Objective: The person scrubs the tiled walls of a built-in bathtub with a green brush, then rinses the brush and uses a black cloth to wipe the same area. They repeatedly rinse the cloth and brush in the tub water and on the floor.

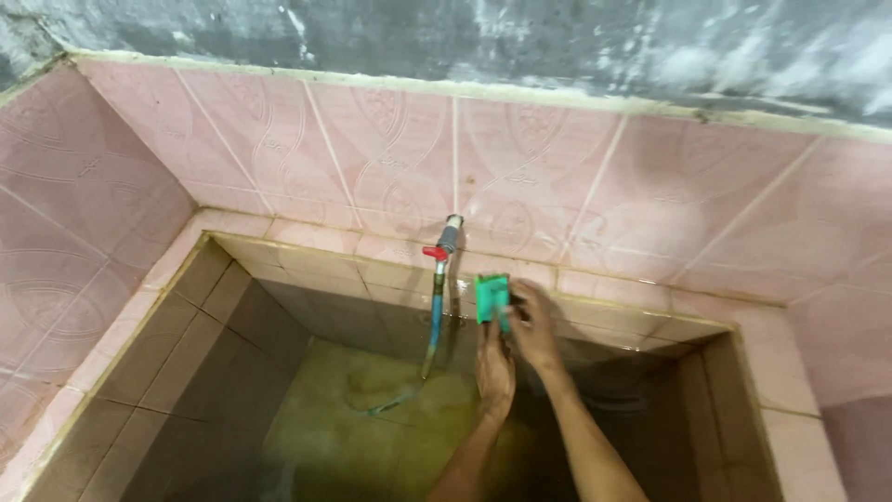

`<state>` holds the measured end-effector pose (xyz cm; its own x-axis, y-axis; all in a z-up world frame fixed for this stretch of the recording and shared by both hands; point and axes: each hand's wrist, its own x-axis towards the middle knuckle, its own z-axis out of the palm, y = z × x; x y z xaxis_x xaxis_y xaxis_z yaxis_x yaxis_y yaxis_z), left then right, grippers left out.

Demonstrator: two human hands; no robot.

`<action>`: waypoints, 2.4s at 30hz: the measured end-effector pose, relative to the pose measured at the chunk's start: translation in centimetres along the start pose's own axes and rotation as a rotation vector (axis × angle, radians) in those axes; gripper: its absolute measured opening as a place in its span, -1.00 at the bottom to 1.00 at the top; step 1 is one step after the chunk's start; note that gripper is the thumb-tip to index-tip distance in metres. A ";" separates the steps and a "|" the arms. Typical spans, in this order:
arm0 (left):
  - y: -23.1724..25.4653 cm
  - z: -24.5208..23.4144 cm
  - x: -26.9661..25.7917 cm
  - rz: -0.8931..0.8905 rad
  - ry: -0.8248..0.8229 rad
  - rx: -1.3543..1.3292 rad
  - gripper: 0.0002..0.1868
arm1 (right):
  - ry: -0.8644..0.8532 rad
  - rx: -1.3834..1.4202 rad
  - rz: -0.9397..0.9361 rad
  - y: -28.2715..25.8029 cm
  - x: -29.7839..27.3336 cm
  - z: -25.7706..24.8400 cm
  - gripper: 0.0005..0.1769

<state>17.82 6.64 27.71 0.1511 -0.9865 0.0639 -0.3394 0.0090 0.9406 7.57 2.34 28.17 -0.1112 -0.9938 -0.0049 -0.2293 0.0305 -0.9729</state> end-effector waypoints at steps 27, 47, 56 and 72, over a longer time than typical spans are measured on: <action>3.9 -13.7 -9.7 0.247 -0.775 0.468 -0.51 | -0.173 -0.510 -0.014 -10.6 -22.9 -7.4 -0.53; 22.9 -3.7 -41.3 0.719 -0.905 0.297 -0.79 | 0.536 -0.963 0.161 -14.1 -61.9 -31.6 -0.63; 23.7 0.8 -52.3 0.926 -1.030 0.356 -0.66 | 0.559 -1.083 0.210 -6.8 -70.8 -38.2 -0.66; 21.0 5.0 -55.3 0.813 -0.802 0.899 -0.77 | 0.177 -0.988 0.129 -9.9 -69.3 -39.2 -0.62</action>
<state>-2.28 60.59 42.22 -0.8098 -0.5865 -0.0161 -0.5780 0.7926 0.1943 -20.37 75.10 47.23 -0.3152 -0.9489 0.0156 -0.8941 0.2914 -0.3401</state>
